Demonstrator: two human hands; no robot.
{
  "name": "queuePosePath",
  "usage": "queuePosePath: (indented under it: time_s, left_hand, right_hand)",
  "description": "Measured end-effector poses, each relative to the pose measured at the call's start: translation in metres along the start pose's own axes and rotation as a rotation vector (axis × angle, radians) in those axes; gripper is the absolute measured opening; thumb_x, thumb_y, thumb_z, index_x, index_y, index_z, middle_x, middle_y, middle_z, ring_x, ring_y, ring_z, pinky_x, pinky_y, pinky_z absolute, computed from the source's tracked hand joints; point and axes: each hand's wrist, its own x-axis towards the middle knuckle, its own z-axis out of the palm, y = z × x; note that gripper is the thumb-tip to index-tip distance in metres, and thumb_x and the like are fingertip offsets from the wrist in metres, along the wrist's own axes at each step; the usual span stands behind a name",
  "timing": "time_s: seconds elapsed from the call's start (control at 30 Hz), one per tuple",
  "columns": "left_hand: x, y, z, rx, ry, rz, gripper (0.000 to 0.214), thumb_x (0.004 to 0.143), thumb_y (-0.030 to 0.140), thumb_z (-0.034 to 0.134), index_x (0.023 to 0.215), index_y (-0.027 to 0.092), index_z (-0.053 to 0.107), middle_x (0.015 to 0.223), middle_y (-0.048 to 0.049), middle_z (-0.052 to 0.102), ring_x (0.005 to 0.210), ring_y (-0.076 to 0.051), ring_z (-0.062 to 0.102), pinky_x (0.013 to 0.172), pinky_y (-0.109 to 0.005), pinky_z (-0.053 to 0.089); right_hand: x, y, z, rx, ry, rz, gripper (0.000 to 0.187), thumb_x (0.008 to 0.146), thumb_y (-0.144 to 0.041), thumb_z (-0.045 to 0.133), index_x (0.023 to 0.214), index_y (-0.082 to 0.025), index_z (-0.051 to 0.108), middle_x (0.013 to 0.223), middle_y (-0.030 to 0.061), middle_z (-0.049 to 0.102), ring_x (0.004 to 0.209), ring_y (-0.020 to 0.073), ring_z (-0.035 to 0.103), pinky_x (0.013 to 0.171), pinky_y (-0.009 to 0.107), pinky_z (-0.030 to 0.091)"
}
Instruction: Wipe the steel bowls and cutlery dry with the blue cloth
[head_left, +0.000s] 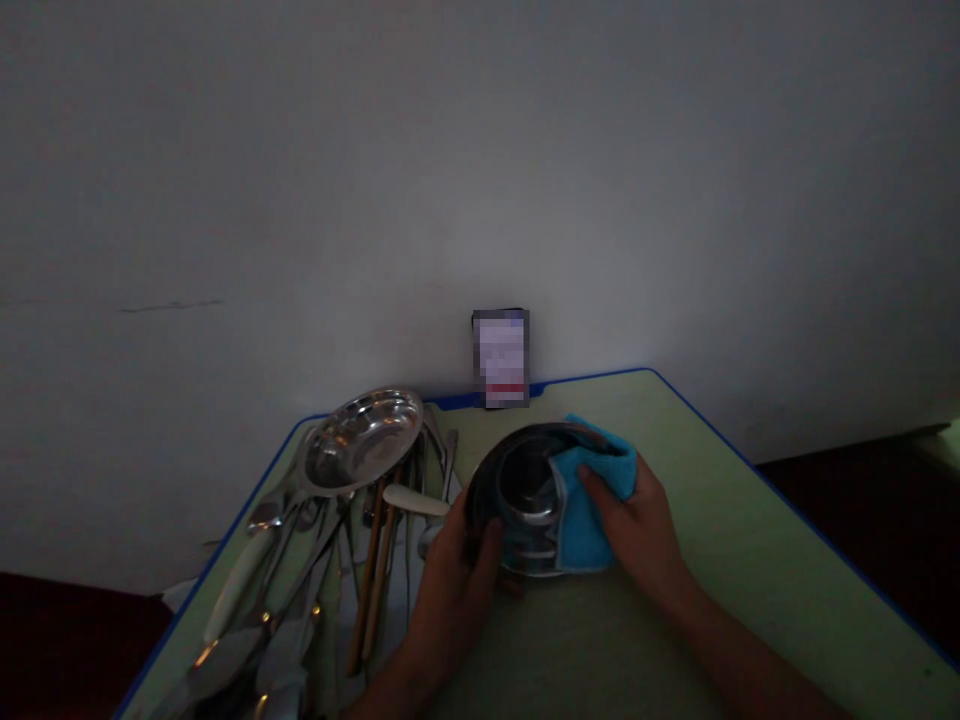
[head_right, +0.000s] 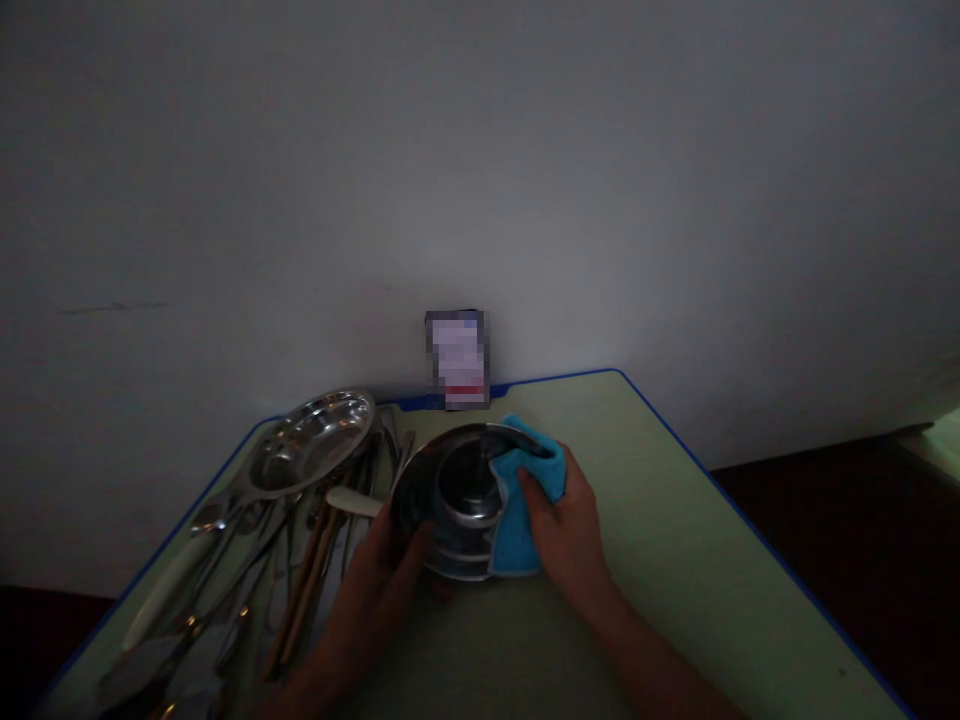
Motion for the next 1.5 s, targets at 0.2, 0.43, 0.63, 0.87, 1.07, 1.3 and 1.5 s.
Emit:
queuePosePath:
  time_s: [0.2, 0.43, 0.63, 0.87, 1.07, 1.3, 1.5]
  left_hand:
    - [0.001, -0.001, 0.000, 0.005, 0.067, 0.021, 0.053, 0.083, 0.039, 0.050, 0.130, 0.021, 0.032, 0.120, -0.0100, 0.056, 0.081, -0.021, 0.065, 0.064, -0.032, 0.056]
    - [-0.001, -0.006, -0.003, 0.037, 0.046, 0.162, 0.042, 0.084, 0.036, 0.048, 0.123, 0.020, 0.044, 0.118, -0.0092, 0.054, 0.077, -0.017, 0.059, 0.061, -0.026, 0.051]
    - [-0.004, -0.006, 0.000, 0.051, 0.078, 0.237, 0.035, 0.086, 0.031, 0.047, 0.120, 0.024, 0.045, 0.100, -0.0058, 0.053, 0.059, -0.009, 0.051, 0.046, -0.021, 0.046]
    - [-0.004, -0.005, -0.002, 0.058, -0.044, 0.183, 0.046, 0.085, 0.030, 0.049, 0.130, 0.023, 0.040, 0.097, -0.0063, 0.061, 0.072, -0.016, 0.062, 0.057, -0.026, 0.055]
    - [-0.002, -0.001, -0.002, 0.043, -0.056, 0.105, 0.055, 0.081, 0.033, 0.056, 0.131, 0.020, 0.040, 0.085, -0.0026, 0.066, 0.063, -0.015, 0.065, 0.060, -0.027, 0.056]
    - [-0.004, -0.004, 0.002, -0.170, -0.087, -0.015, 0.074, 0.075, 0.033, 0.063, 0.137, 0.022, 0.024, 0.094, -0.0050, 0.068, 0.065, -0.019, 0.068, 0.055, -0.031, 0.058]
    - [-0.004, -0.002, 0.006, -0.185, -0.091, -0.072, 0.080, 0.073, 0.028, 0.065, 0.135, 0.019, 0.015, 0.074, -0.0018, 0.069, 0.059, -0.018, 0.067, 0.052, -0.029, 0.057]
  right_hand:
    - [-0.012, 0.011, 0.016, 0.391, -0.127, 0.416, 0.040, 0.069, -0.041, 0.064, 0.101, -0.017, 0.060, 0.089, 0.0065, 0.070, 0.083, 0.0243, 0.065, 0.075, 0.038, 0.049]
    - [-0.001, 0.006, 0.005, 0.301, -0.107, 0.303, 0.035, 0.069, -0.036, 0.065, 0.097, -0.015, 0.062, 0.090, 0.0077, 0.070, 0.083, 0.0255, 0.065, 0.074, 0.039, 0.049]
    - [0.017, -0.005, -0.019, -0.046, -0.066, -0.020, 0.028, 0.071, -0.030, 0.061, 0.098, -0.021, 0.063, 0.087, 0.0019, 0.069, 0.081, 0.0222, 0.062, 0.074, 0.036, 0.047]
    - [0.016, -0.010, -0.021, -0.199, 0.010, -0.149, 0.021, 0.074, -0.033, 0.058, 0.091, -0.021, 0.061, 0.077, 0.0001, 0.066, 0.070, 0.0192, 0.060, 0.067, 0.033, 0.046]
    - [0.016, -0.009, -0.019, -0.144, 0.091, -0.098, 0.029, 0.071, -0.037, 0.062, 0.095, -0.019, 0.061, 0.084, 0.0031, 0.067, 0.076, 0.0208, 0.061, 0.071, 0.034, 0.046]
    - [0.004, 0.003, 0.002, 0.381, 0.038, 0.521, 0.035, 0.062, -0.039, 0.069, 0.087, -0.016, 0.061, 0.073, 0.0054, 0.070, 0.062, 0.0224, 0.064, 0.057, 0.034, 0.050]
    - [-0.018, 0.003, 0.019, 0.448, -0.106, 0.562, 0.036, 0.064, -0.040, 0.068, 0.088, -0.014, 0.062, 0.076, 0.0062, 0.070, 0.068, 0.0212, 0.065, 0.063, 0.033, 0.051]
